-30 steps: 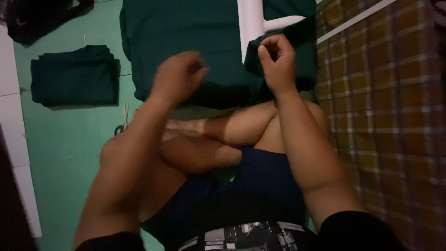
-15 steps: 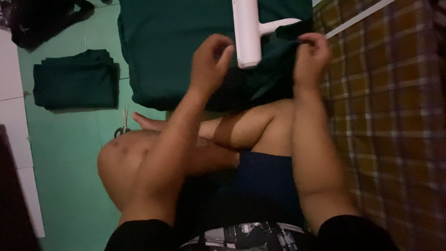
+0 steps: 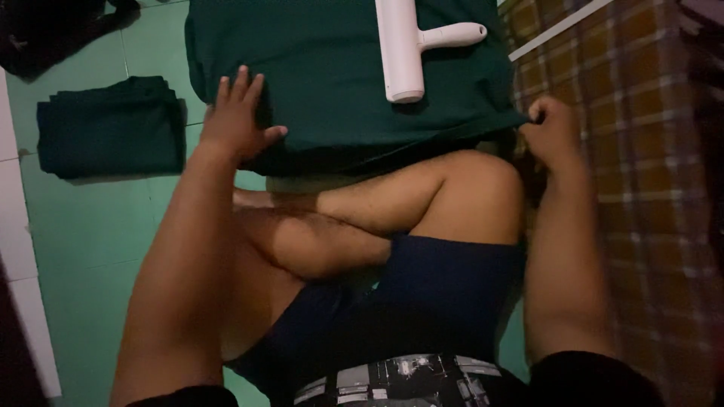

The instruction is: The person uses a lint roller to remove lint from a dark green fabric laid on the floor. They roll the sticky roller back and forth across the surface, occasionally lifting it to inspect the collected lint. The person also briefly uses scissors to trim a loose thread before resuming rolling.

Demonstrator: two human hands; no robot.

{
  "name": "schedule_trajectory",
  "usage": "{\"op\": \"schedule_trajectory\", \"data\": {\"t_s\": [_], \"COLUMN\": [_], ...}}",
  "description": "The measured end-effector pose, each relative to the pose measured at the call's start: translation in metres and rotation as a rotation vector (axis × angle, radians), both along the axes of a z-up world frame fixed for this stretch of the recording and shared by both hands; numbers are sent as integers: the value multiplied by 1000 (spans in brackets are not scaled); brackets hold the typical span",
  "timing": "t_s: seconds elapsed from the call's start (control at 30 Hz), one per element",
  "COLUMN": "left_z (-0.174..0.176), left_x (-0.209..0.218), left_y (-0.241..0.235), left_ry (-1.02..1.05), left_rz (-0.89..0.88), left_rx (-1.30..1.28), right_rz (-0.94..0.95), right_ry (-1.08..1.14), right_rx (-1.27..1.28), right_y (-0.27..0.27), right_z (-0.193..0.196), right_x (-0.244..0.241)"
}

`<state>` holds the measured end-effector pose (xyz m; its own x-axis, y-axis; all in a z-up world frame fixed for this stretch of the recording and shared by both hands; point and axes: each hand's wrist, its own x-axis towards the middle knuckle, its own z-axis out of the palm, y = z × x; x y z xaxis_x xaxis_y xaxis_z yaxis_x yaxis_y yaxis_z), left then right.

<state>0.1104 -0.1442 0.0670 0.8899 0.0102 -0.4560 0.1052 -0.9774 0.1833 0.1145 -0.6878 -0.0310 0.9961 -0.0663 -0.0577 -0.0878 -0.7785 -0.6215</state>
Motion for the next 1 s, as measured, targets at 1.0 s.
{"op": "schedule_trajectory", "data": {"t_s": [1.0], "left_z": [-10], "left_x": [-42], "left_y": [37], "left_ry": [-6], "left_rz": [388], "left_rx": [-251], "right_rz": [36], "right_ry": [268], "right_rx": [-215], "right_y": [9], "right_z": [20], "right_x": [-12]}}
